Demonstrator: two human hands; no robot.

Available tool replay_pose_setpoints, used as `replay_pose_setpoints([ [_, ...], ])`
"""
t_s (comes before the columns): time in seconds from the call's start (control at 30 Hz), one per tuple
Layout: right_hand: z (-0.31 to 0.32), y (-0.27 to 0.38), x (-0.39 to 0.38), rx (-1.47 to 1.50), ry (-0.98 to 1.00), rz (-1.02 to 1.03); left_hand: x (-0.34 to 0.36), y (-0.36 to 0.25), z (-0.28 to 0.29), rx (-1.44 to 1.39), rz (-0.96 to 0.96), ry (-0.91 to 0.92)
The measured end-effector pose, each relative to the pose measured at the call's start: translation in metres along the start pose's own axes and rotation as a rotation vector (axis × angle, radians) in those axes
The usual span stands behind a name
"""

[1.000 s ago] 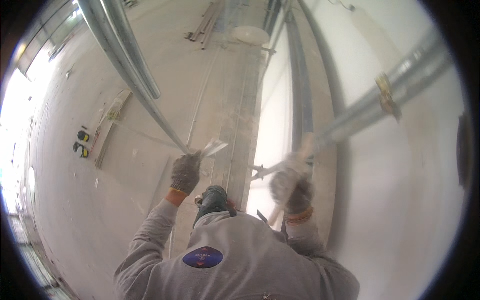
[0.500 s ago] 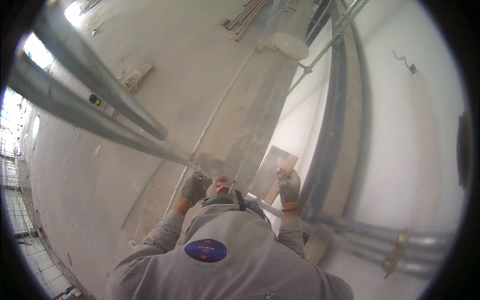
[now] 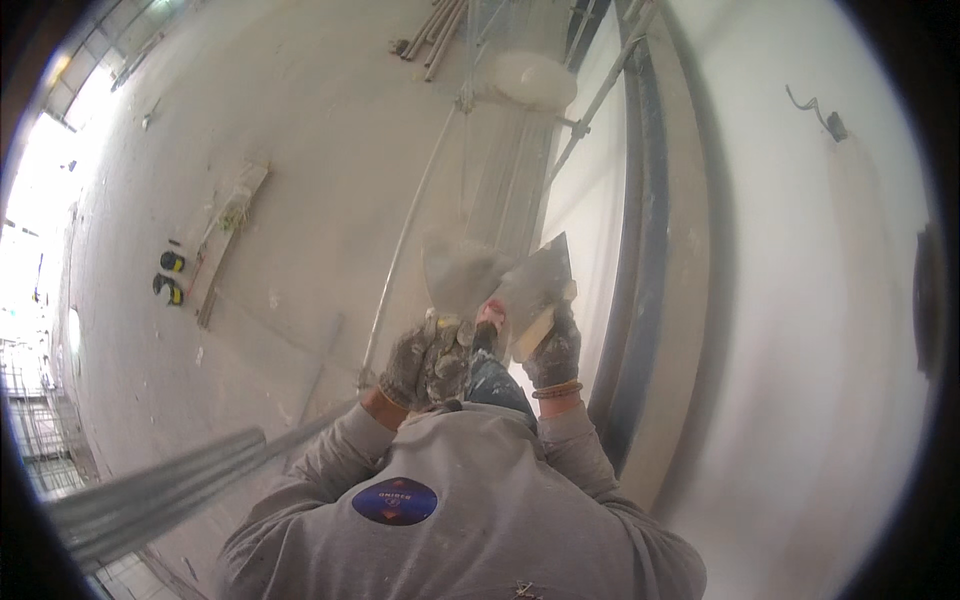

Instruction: The person scoops plaster from a bucket using a trowel and applies it to a white ceiling surface. They spread the material in smooth strokes, working around metal pipes and scaffolding supports.

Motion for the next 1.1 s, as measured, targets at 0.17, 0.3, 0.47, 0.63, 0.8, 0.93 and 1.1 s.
replay_pose_setpoints([
  [0.17,-0.032,0.031,0.064,-0.189,-0.029,0.014,0.064,-0.019,-0.007,-0.587,0.115,-0.027],
  [0.3,-0.103,0.077,0.11,-0.268,0.084,-0.03,0.13,-0.058,0.046,0.623,-0.155,-0.188],
  [0.47,-0.134,0.149,0.151,-0.66,0.381,0.274,0.18,-0.074,0.088,0.276,0.264,-0.336],
  [0.63,-0.226,0.185,0.179,-1.287,1.011,0.928,0.246,-0.167,0.078,0.625,0.003,-0.28],
  [0.8,-0.249,0.192,0.238,-1.465,1.088,1.052,0.314,-0.259,0.065,1.51,-0.444,-0.307],
  [0.93,-0.279,0.202,0.311,-1.542,1.062,1.145,0.383,-0.302,0.076,1.485,-0.353,-0.256],
  [1.1,-0.315,0.215,0.441,-1.719,1.084,1.14,0.469,-0.365,0.076,1.398,-0.372,-0.138],
])
Point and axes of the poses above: each hand's wrist, its own x-axis towards the middle knuckle, its own z-axis out of the back of the hand, y = z × x, the point moved 10 cm from there along x, towards the middle knuckle, and after that the axes turned 5 degrees about z, right-handed, at the moved point
